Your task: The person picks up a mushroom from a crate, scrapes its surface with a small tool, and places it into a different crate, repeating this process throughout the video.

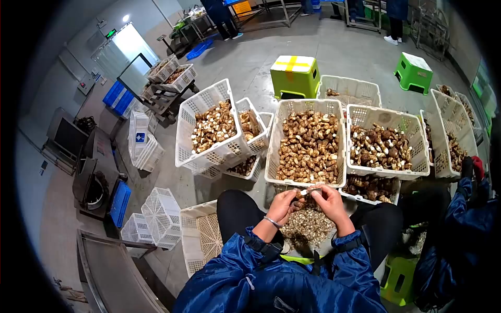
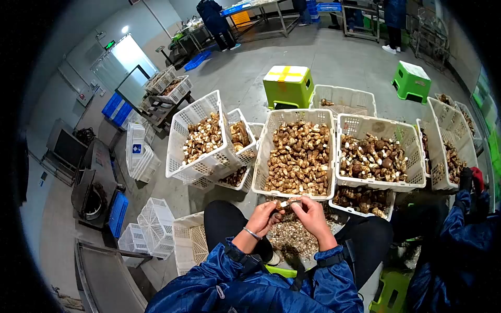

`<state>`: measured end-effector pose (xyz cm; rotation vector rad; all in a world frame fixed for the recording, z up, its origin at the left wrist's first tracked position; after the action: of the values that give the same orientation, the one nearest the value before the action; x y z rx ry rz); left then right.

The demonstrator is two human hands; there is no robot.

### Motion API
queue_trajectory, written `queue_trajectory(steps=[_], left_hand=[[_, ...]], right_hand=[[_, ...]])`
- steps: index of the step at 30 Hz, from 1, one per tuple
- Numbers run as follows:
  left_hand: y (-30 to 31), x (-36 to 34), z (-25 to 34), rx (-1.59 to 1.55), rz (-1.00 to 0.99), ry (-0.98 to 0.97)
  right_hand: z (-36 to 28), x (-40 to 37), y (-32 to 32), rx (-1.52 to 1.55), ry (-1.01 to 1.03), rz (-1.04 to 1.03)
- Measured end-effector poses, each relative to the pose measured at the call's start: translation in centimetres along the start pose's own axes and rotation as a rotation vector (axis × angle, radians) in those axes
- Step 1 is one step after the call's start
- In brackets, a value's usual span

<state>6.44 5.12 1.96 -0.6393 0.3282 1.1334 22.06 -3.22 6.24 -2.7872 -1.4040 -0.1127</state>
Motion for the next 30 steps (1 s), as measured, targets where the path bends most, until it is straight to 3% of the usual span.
queue_trajectory(steps=[6, 11, 12, 15, 19, 22, 25, 28, 30], left_hand=[[-0.3, -0.2, 0.0, -0.071, -0.066, 0.02], [-0.6, -0.5, 0.5, 0.051, -0.046, -0.043], [-0.6, -0.3, 0.3, 0.045, -0.039, -0.042], [-0.5, 0.1, -0.3, 0.054, -0.06, -0.047], [-0.6, -0.3, -0.2, 0.048, -0.047, -0.009], [-0.9, -0.5, 0.2, 0.04, -0.01, -0.039], [-0.9, -0.4, -0.1, 0.045, -0.032, -0.019], [-0.4, 0.2, -1.0, -0.039, -0.078, 0.044], [-0.5, 0.0, -0.8, -0.044, -0.061, 0.045]], right_hand=[[-0.1, 0.2, 0.0, -0.071, 0.07, 0.008], [-0.5, 0.4, 0.0, -0.114, 0.203, 0.026], [-1.3, 0.2, -0.1, -0.076, 0.102, 0.003], [-1.5, 0.0, -0.2, -0.189, 0.247, 0.033], [0.4, 0.2, 0.3, -0.073, -0.132, -0.008], [-1.2, 0.0, -0.1, -0.124, 0.15, 0.033], [-1.2, -0.1, -0.2, -0.212, 0.221, 0.027], [0.4, 0.3, 0.3, -0.111, -0.032, 0.011], [0.3, 0.2, 0.1, -0.065, -0.006, 0.019]])
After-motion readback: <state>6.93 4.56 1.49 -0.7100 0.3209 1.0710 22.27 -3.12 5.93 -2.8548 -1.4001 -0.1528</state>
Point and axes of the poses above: each hand's wrist, its own x-axis towards the middle knuckle, its own y-axis out of the back of the hand, z = x × y, the point moved 6 cm from there along x, towards the middle knuckle, and after that the axes turned 14 degrees about z, right-handed, at the moved point
